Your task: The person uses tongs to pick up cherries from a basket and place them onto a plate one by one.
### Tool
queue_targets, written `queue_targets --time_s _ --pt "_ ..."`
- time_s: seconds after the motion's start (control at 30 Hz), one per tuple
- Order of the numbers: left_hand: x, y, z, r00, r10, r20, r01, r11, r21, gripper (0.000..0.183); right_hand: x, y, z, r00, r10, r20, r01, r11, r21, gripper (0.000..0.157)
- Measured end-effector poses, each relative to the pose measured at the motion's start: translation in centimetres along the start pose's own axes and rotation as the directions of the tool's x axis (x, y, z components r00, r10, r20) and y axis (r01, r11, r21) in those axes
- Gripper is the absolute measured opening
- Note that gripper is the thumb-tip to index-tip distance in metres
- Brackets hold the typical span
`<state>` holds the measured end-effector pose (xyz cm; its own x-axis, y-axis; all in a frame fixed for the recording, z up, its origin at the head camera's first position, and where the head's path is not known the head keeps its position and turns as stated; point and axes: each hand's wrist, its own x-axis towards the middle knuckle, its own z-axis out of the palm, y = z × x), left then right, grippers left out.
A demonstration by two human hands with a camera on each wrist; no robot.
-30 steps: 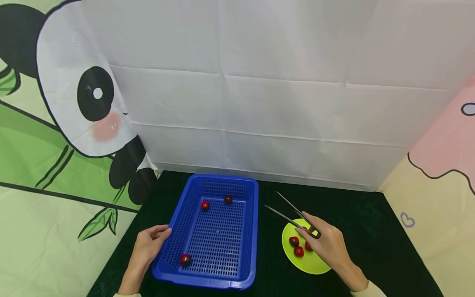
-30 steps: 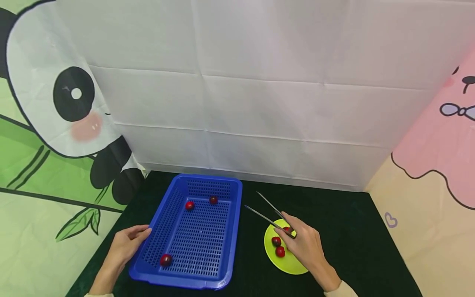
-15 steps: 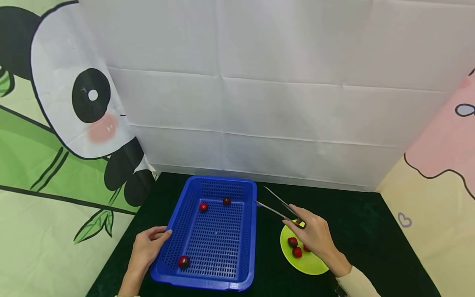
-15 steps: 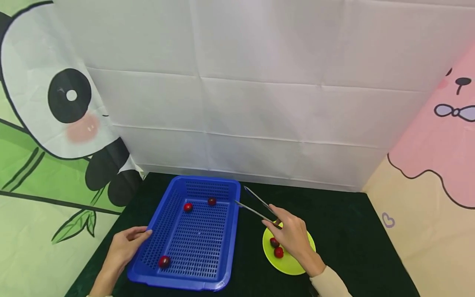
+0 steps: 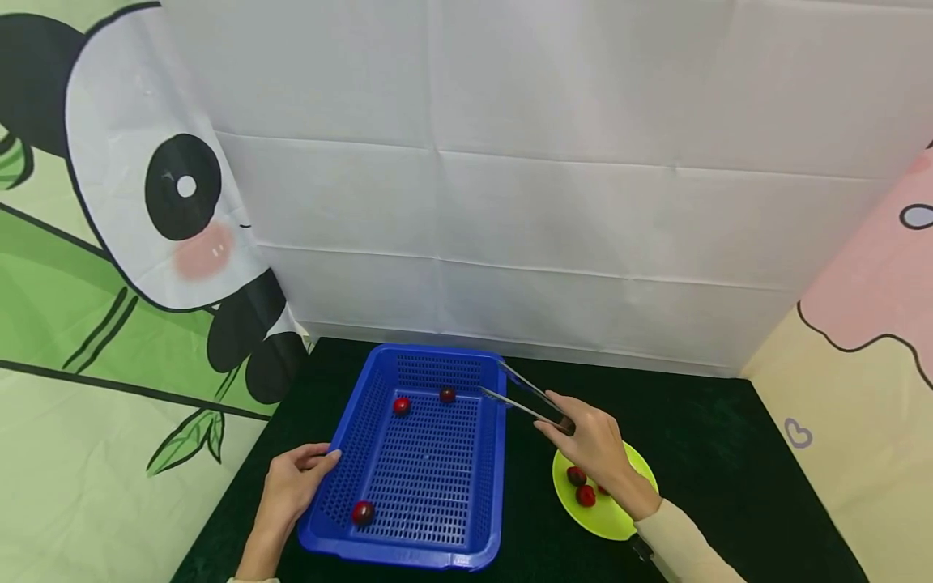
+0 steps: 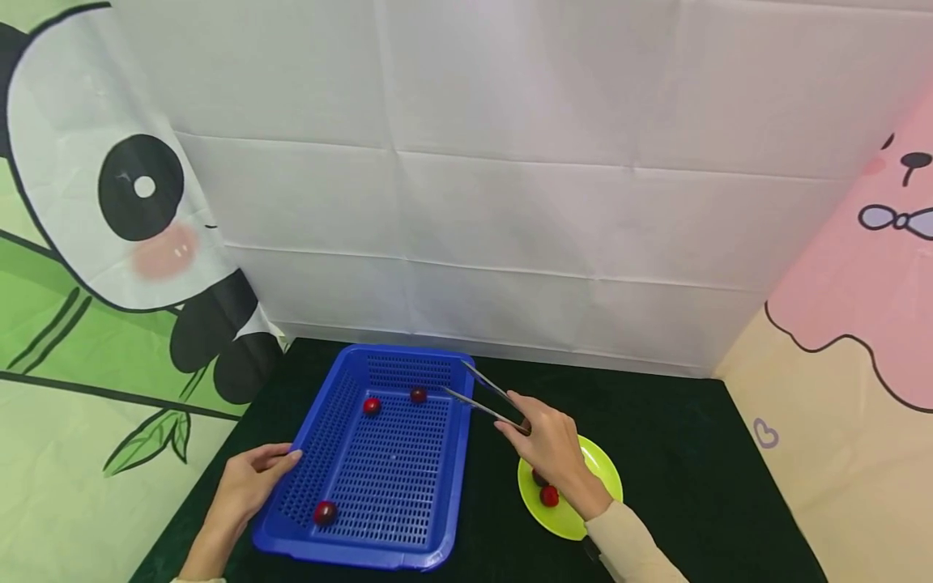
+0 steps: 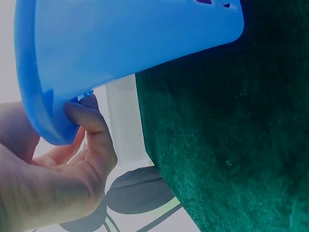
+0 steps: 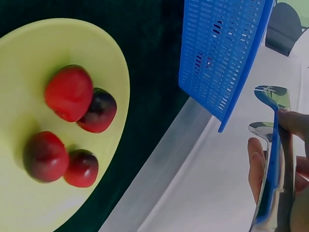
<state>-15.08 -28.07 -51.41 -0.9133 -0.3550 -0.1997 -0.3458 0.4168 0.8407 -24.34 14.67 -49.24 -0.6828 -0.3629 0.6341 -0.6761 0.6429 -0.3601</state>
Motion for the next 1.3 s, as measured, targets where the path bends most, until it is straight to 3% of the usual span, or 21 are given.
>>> queue_targets --time_s 0.37,1.07,1.3 --pt "-0.1 0.1 0.0 1.0 0.002 -0.008 -0.002 1.0 0.021 0.051 1.6 -0.6 1.1 0.999 -0.037 0.027 0.037 0.999 0.0 0.048" --pt "-0.3 0.0 0.0 1.0 0.0 -0.019 0.0 1.0 0.031 0.052 4.0 -1.4 3.6 0.984 -0.049 0.174 0.052 0.999 -0.015 0.046" --pt "-0.2 0.0 0.1 1.0 -0.004 -0.019 0.005 0.999 0.038 0.053 4.8 -1.8 4.8 0.973 -0.075 0.217 0.094 0.992 -0.079 0.044"
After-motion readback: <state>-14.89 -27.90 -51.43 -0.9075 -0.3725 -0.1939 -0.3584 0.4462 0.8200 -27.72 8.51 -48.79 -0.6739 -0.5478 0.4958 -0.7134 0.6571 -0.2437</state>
